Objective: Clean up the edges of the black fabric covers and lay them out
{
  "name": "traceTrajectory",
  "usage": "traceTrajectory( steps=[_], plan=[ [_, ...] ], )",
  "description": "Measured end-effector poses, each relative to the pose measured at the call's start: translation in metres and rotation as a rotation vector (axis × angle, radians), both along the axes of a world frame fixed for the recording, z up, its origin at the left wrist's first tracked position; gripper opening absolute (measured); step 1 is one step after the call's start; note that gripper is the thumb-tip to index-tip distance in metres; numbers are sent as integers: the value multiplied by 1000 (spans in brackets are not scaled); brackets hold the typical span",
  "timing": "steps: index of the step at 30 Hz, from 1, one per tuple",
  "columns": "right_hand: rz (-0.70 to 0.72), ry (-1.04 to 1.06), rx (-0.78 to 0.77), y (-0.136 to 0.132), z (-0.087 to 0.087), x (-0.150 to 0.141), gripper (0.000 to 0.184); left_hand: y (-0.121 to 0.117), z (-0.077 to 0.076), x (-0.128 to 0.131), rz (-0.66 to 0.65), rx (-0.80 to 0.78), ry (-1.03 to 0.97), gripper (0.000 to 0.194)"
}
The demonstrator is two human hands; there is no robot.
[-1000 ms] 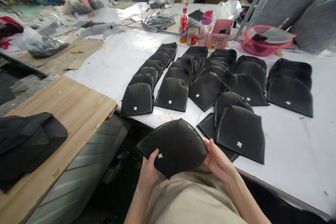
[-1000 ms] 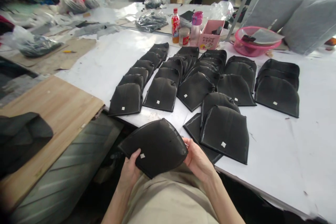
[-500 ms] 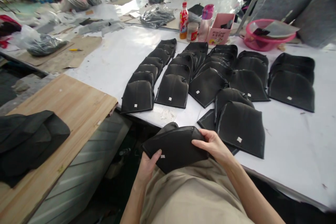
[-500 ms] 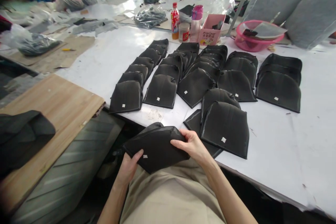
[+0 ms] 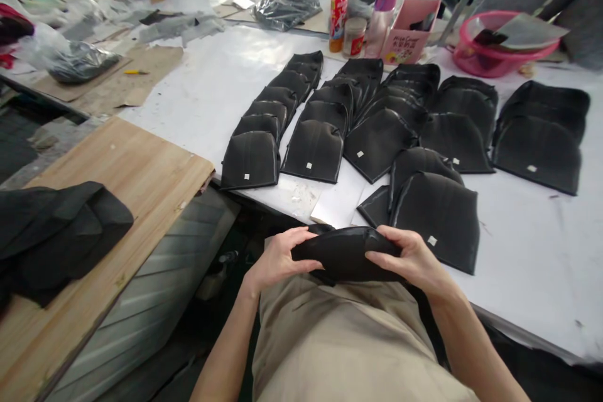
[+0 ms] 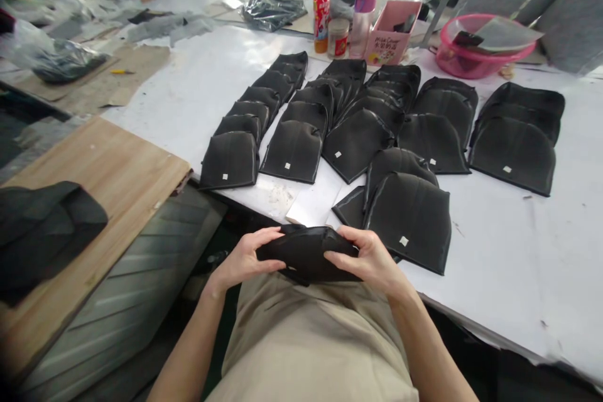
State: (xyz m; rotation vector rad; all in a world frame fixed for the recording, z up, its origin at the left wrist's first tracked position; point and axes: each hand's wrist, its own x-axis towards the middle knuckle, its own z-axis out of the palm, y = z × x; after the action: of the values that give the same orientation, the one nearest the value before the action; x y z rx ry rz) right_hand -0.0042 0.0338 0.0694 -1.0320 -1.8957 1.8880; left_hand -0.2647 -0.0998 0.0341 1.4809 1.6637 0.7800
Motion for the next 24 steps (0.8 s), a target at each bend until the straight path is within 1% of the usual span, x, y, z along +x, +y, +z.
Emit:
traceTrajectory(
  steps=[2,5,6,7,9,11,13,15,16,18,19,20,21,22,24],
  plan=[
    [-65,-23,-8,4,2,11,25,-3,-3,-8,-56,-89,44,40],
    [-151,-55,-27,9,-1,25,26,-13,-6,-22,-116,-181,101,21],
    [-174,-62,-23,10,-2,28,26,-17,-5,-25,-104,-201,115,16],
    [-196,-69,-13,11,-5,29,26,-21,-3,-27,-72,-217,121,16],
    [-234,-68,14,11,-11,28,26,-25,3,-24,27,-242,55,22],
    [-254,-45,17,9,-18,21,25,-23,10,-13,118,-259,-133,27],
    [-263,7,-31,5,-26,11,24,-16,14,7,220,-261,-396,29],
    [-262,82,-142,-1,-33,-1,23,-5,15,29,368,-240,-661,32],
    [-263,125,-212,-4,-36,-7,22,-1,14,39,422,-216,-782,35],
    [-272,203,-344,-9,-42,-16,24,6,13,54,432,-112,-941,44],
    [-282,233,-400,-11,-44,-20,27,7,12,58,427,-48,-946,45],
    [-296,260,-450,-12,-47,-22,30,6,11,58,435,19,-891,44],
    [-311,283,-495,-12,-49,-24,32,5,10,56,469,83,-781,40],
    [-325,306,-537,-12,-52,-25,33,3,7,53,531,146,-628,35],
    [-348,346,-609,-11,-57,-25,33,-1,0,41,701,263,-298,28]
  ],
)
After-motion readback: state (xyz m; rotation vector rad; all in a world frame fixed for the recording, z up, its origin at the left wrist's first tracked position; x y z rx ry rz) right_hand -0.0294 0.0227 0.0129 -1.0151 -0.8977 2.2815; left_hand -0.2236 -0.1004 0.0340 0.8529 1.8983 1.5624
